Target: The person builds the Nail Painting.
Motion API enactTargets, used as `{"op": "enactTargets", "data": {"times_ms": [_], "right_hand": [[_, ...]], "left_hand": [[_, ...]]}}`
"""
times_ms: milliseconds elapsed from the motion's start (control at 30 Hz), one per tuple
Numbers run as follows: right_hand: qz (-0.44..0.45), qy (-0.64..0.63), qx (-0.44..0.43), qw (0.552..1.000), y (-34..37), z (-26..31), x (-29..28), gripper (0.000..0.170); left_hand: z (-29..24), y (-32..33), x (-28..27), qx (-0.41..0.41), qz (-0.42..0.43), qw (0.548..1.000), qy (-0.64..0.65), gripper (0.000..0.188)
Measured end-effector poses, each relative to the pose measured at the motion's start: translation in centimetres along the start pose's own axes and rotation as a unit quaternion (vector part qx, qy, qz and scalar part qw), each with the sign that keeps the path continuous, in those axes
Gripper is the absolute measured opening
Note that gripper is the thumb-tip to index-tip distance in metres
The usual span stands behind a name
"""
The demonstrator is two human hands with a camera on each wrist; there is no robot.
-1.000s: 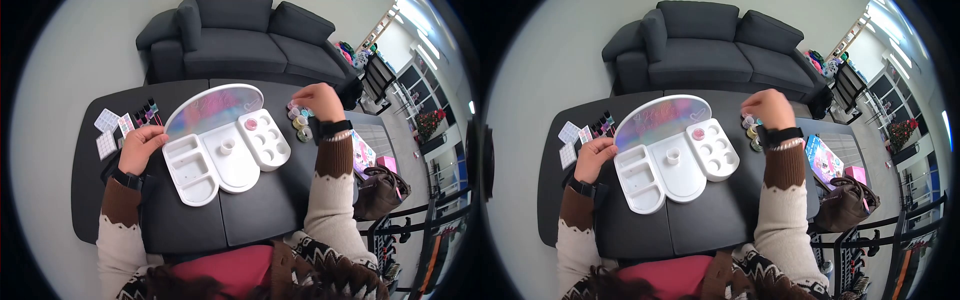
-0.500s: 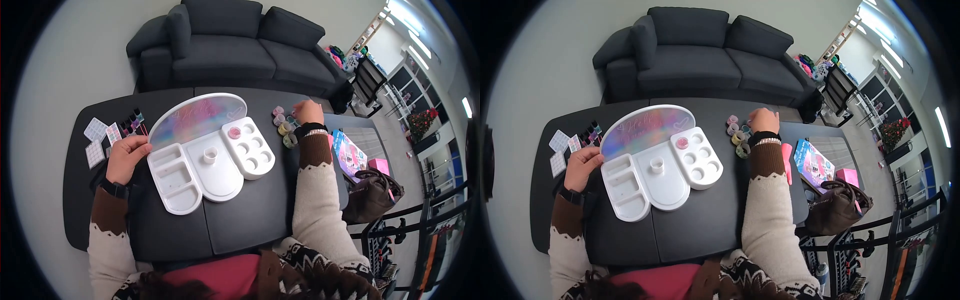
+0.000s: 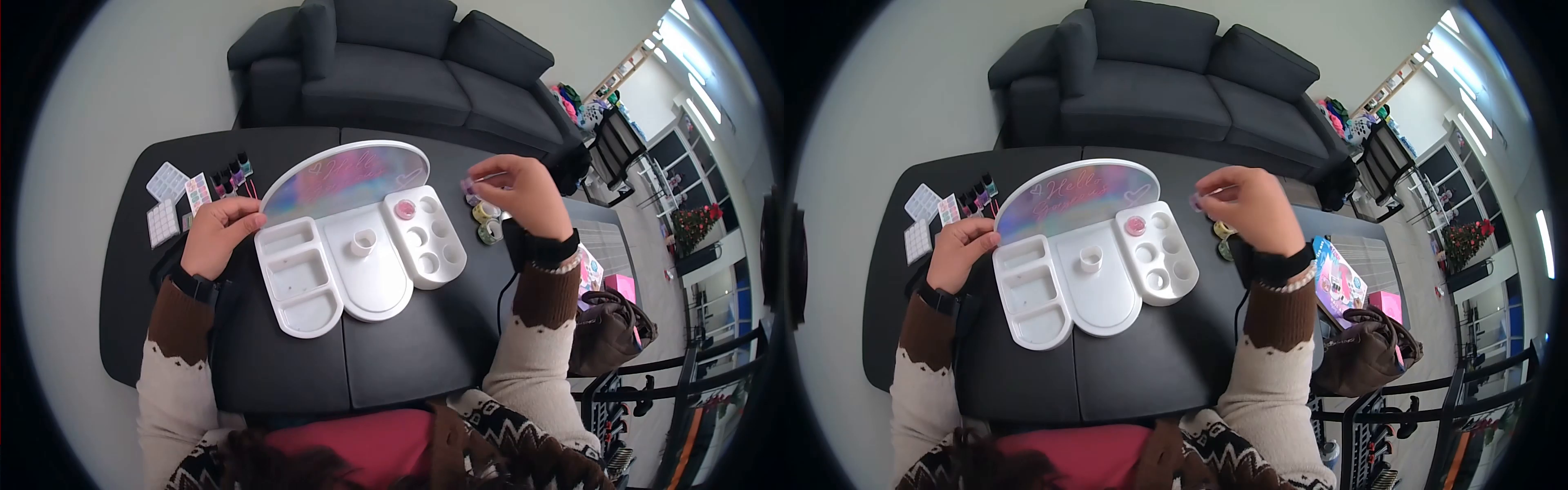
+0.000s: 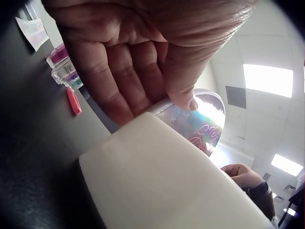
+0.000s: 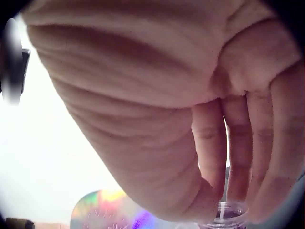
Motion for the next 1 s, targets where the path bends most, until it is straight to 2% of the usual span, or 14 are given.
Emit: {"op": "enactTargets", "data": {"times_ms": [67,100,233,500,600,667,700,800,833,900,933,1000], "right_hand": [[0.04,0.08,-0.133,0.987,0.8,2.1,2.6,0.025],[0.04,0.085,-0.11,0.989,1.0,2.5,3.6,0.02],[0.014,0.152,-0.132,0.979,0.5,2.6,6.0,0.021],[0.0,0.189,-0.153,0.97,-0.1,1.5,8.2,0.021],[-0.004,0.209,-0.157,0.965,-0.3,1.4,7.4,0.022],[-0.025,0.165,-0.14,0.976,-0.8,1.0,4.5,0.021],[-0.05,0.161,-0.06,0.984,-2.3,-1.6,2.8,0.021],[-0.198,0.255,-0.025,0.946,-4.0,-6.3,-1.3,0.019],[-0.198,0.255,-0.025,0.946,-4.7,-8.0,-1.3,0.019],[-0.22,0.3,0.08,0.925,-5.5,-11.1,-1.9,0.02],[-0.221,0.299,0.08,0.925,-5.7,-11.3,-2.0,0.02],[-0.161,0.3,0.153,0.928,-6.1,-13.0,-1.6,0.022]], "left_hand": [[0.3,0.1,-0.1,0.002,0.002,1.0,-0.001,0.021],[0.5,0.1,-0.2,0.003,0.003,1.0,0.007,0.021],[0.5,0.0,-0.1,0.0,0.002,1.0,0.026,0.021],[0.0,0.0,0.1,0.005,0.012,1.0,0.006,0.021],[0.0,0.0,0.1,0.005,0.011,1.0,0.002,0.021],[0.1,-0.1,0.0,0.002,0.007,1.0,0.008,0.02],[0.1,0.0,-0.1,0.002,0.009,1.0,0.005,0.02],[0.2,0.0,0.0,0.003,0.006,1.0,0.009,0.019],[0.2,0.0,0.0,0.004,0.004,1.0,0.015,0.019],[0.3,0.0,0.0,0.002,0.002,1.0,0.012,0.019],[0.4,0.0,-0.1,-0.001,0.001,1.0,0.009,0.019],[0.3,0.0,-0.1,0.0,0.001,1.0,0.01,0.019]]}}
Point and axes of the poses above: each hand's wrist, its own y-axis away from the middle knuckle, its own x-axis out of the palm, z = x × y, the point moved 8 cm from there along -y, towards the middle knuckle, and after that the axes turned 10 degrees about x, right-handed, at the moved point
